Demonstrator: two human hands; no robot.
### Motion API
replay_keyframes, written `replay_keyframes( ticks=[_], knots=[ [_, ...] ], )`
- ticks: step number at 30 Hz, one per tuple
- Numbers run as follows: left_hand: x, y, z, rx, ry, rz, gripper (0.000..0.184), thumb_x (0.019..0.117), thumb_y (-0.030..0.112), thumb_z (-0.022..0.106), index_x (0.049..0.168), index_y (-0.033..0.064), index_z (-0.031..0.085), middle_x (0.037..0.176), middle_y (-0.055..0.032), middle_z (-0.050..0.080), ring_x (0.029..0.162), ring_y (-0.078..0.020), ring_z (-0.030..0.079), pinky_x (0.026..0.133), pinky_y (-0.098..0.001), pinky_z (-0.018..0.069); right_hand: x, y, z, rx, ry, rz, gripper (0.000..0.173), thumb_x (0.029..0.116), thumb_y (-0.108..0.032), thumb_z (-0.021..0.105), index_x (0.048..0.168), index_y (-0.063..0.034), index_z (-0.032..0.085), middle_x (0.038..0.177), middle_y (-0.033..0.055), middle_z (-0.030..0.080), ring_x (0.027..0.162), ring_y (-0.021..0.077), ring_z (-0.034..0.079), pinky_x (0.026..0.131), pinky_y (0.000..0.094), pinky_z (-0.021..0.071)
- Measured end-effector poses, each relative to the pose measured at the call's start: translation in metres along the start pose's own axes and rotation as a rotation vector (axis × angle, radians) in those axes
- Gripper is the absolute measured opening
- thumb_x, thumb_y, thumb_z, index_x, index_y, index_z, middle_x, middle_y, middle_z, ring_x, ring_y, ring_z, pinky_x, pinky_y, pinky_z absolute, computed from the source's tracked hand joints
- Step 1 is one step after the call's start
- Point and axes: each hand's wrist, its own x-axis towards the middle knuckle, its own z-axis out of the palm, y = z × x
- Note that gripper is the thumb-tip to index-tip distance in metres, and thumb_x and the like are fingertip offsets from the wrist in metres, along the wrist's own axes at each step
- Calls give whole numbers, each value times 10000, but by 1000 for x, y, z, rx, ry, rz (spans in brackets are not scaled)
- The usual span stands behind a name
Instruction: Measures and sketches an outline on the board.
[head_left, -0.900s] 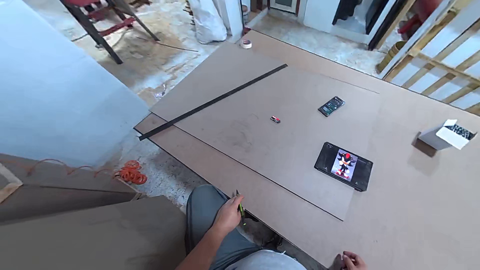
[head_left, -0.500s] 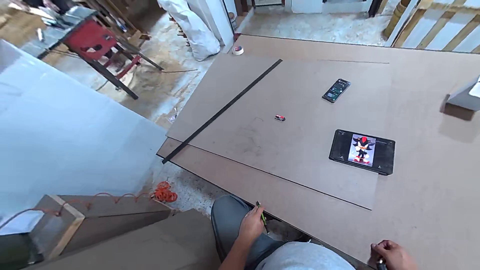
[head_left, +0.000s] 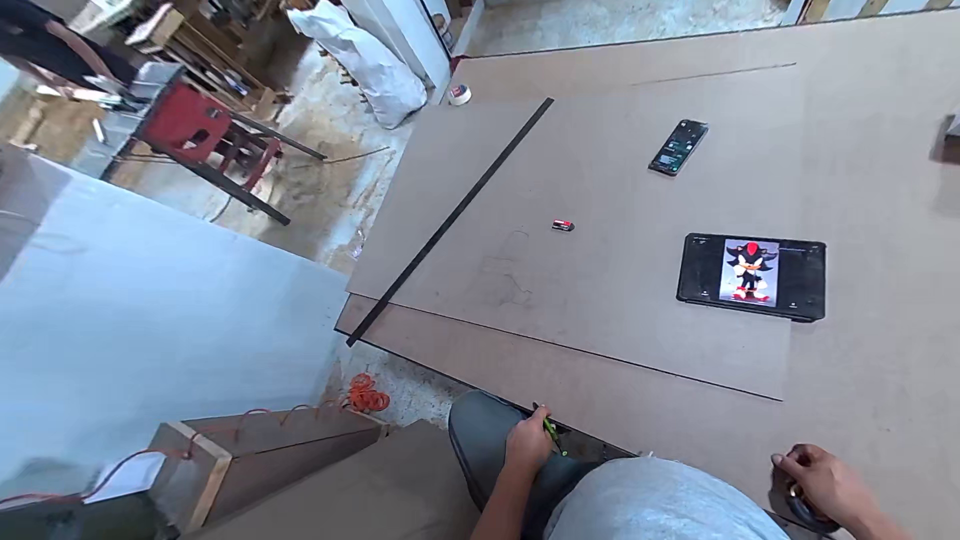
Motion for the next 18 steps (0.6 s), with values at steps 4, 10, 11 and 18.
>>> replay_keyframes(
  ticks=[4, 10, 11, 18],
  knots=[
    [-3, 1, 3, 21, 0, 11, 438, 1045, 371, 477, 1475, 303, 527, 1286, -46, 705, 1176, -256, 684, 996, -512, 544, 6, -22, 4, 2, 8, 2, 338, 967, -448, 670, 1029, -117, 687, 934, 141, 704, 897, 335, 683, 792, 619, 529],
    [0, 0, 6, 26, 12, 13, 435, 1048, 391, 468, 1471, 309, 528, 1257, -51, 717, 1155, -256, 694, 979, -508, 551, 9, -33, 2, -39, 8, -19, 331, 971, -463, 660, 1000, -134, 684, 915, 121, 705, 888, 311, 685, 784, 600, 527],
    [0, -1, 7, 25, 15, 13, 434, 1048, 390, 468, 1471, 311, 527, 1254, -51, 718, 1148, -257, 697, 974, -510, 553, 9, -33, 3, -32, 9, -21, 323, 975, -454, 658, 1000, -132, 682, 912, 118, 703, 884, 311, 683, 782, 598, 527],
    [-2, -1, 8, 7, 20, 17, 434, 1049, 383, 469, 1474, 312, 526, 1265, -41, 714, 1150, -244, 696, 982, -499, 552, 6, -35, 2, -60, 26, -17, 318, 971, -460, 660, 998, -143, 680, 910, 119, 705, 893, 318, 685, 781, 603, 527]
  ],
)
